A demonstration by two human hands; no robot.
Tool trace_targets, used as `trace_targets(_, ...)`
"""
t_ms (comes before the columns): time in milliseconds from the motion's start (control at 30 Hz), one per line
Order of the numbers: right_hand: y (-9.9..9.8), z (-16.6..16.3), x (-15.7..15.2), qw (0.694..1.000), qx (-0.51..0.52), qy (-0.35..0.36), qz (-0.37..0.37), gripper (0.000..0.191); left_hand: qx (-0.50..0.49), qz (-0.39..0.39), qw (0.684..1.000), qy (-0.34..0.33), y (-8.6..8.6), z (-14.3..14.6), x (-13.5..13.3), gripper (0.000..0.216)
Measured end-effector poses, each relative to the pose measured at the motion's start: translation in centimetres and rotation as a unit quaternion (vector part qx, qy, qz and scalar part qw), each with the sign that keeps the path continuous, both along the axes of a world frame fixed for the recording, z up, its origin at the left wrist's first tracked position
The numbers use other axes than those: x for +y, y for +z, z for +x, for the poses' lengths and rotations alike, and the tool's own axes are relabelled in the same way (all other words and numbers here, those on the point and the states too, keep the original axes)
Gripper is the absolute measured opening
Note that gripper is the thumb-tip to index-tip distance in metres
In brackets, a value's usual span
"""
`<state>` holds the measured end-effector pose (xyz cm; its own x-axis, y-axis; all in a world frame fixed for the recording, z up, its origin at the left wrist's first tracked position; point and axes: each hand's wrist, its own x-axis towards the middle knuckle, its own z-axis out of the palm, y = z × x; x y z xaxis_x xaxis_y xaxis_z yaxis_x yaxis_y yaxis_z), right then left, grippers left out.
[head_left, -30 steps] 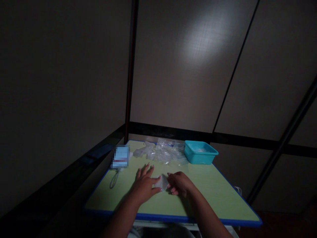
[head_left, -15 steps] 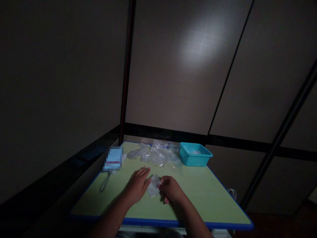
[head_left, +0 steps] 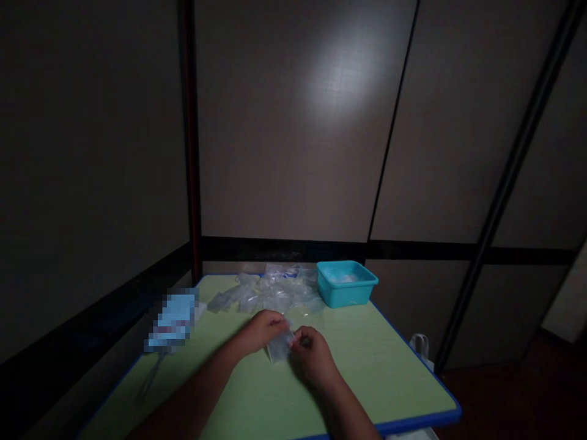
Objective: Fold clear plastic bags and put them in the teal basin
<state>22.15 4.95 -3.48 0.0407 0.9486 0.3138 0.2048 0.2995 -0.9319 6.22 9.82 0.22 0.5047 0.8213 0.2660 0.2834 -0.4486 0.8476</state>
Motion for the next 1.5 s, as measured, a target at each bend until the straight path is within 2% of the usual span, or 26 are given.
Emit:
trace_targets(100,0.5,-0.3,-0.3,0.998,0.047,-0.010,-0.031,0.029,-0.025,0.013,0.999,0.019,0.2,0.7,0.2,0.036)
trace_targets(267,1.9,-2.2,-0.5,0.975,0.157,0.079,-0.139,0.044,-0.097,0.004,0.991,0.093,-0.6,0.4,-0.3,0.035)
trace_targets(400,3.6,-3.5,0.1,0.970,0.171,0.090,-0.147,0.044,-0.143,-0.005,0.977,0.158,-1.3,-0.5,-0.2,0.038)
trace_targets(533,4.6,-2.9,1.4,0.978,0.138,0.074,-0.140,0.042,-0.146,-0.032,0.970,0.194,-1.6,-0.8,-0.1,0.040)
trace_targets(667,6.2,0.3,3.4,0.992,0.065,0.046,-0.098,0.038,-0.155,-0.041,0.974,0.158,-1.7,-0.3,-0.6,0.041)
trace_targets(767,9.4,4.5,5.6,0.999,0.002,-0.007,-0.041,0.035,-0.160,-0.044,0.977,0.132,-1.8,0.2,-1.0,0.039)
trace_targets(833,12.0,7.9,7.6,0.995,-0.061,-0.079,-0.016,0.034,-0.153,-0.053,0.979,0.123,-1.9,0.6,-1.1,0.039)
trace_targets(900,14.2,11.2,9.9,0.991,-0.084,-0.102,-0.018,0.032,-0.144,-0.059,0.981,0.113,-2.1,0.9,-1.2,0.041)
trace_targets(967,15.4,13.9,12.3,0.987,-0.111,-0.114,-0.037,0.029,-0.139,-0.065,0.983,0.105,-2.2,1.0,-1.2,0.042)
trace_targets(1033,15.6,15.9,14.5,0.980,-0.146,-0.122,-0.067,0.027,-0.138,-0.071,0.982,0.105,-2.4,1.1,-1.1,0.045)
trace_targets(1167,14.6,17.6,17.4,0.958,-0.226,-0.118,-0.131,0.025,-0.144,-0.077,0.981,0.109,-2.9,1.0,-0.8,0.049)
trace_targets(1400,12.9,17.5,20.4,0.889,-0.367,-0.080,-0.263,0.016,-0.141,-0.101,0.977,0.120,-3.2,0.9,-0.2,0.056)
trace_targets(1500,11.9,16.9,21.4,0.867,-0.401,-0.077,-0.285,0.025,-0.135,-0.108,0.977,0.122,-3.2,0.9,-0.1,0.057)
